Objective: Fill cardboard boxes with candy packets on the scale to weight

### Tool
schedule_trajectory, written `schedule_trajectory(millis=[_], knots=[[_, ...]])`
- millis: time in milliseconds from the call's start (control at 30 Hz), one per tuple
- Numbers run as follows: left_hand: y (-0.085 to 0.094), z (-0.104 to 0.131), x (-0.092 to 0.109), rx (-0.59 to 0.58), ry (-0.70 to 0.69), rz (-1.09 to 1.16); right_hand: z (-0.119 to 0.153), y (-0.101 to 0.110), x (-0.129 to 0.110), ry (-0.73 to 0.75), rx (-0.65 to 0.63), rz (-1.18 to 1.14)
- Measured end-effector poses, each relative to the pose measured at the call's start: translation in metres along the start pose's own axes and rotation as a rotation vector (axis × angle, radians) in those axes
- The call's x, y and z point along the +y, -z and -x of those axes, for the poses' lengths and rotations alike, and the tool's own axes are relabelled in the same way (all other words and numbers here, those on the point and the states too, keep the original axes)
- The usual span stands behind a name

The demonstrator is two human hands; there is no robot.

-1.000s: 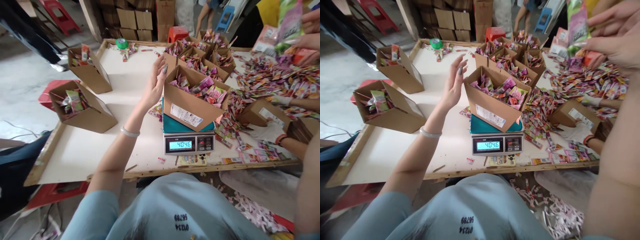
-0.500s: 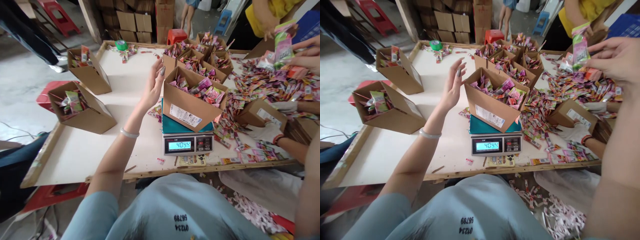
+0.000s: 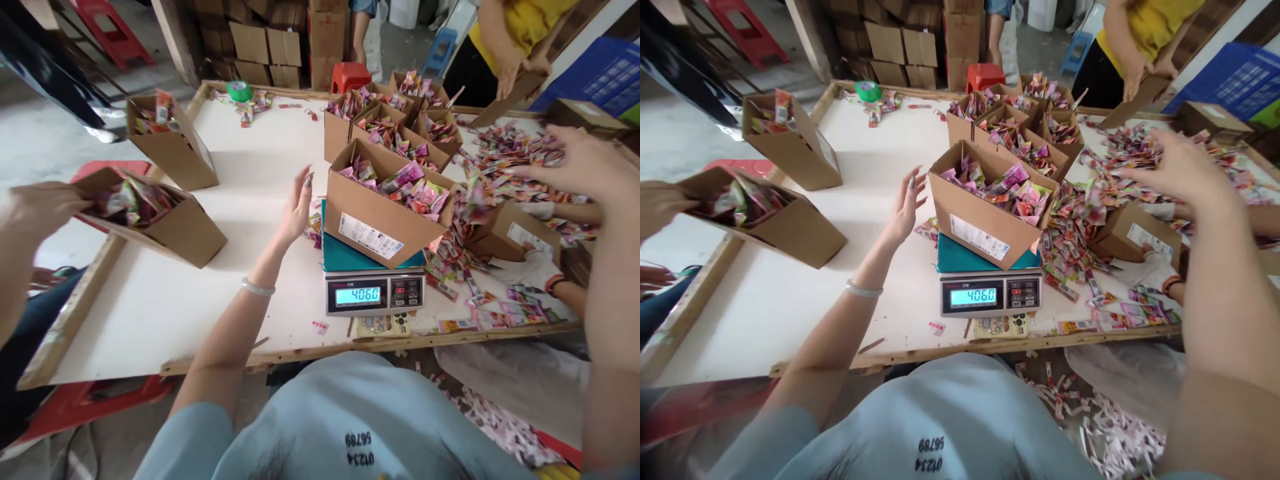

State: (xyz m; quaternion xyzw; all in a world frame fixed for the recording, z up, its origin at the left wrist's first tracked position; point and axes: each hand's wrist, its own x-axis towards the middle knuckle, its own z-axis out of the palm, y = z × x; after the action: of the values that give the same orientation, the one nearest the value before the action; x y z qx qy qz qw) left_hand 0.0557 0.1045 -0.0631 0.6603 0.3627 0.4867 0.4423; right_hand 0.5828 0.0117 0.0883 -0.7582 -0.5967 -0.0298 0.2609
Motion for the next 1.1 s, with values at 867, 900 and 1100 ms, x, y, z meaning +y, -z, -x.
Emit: schedule_trajectory(millis=[867, 900, 1100], knots=[[-0.025, 0.053, -0.048, -0.065, 0.213, -0.065, 0.169, -0.009, -0.168, 0.435, 0.545, -0.571], [-0.025, 0.054, -0.048, -0.059, 0.218, -0.065, 0.167, 0.004, -0.16, 0.43, 0.69, -0.541], [-0.03, 0.057, -0.059, -0.059, 0.271, 0.068, 0.144, -0.009, -0.099, 0.178, 0.603, -0.207]])
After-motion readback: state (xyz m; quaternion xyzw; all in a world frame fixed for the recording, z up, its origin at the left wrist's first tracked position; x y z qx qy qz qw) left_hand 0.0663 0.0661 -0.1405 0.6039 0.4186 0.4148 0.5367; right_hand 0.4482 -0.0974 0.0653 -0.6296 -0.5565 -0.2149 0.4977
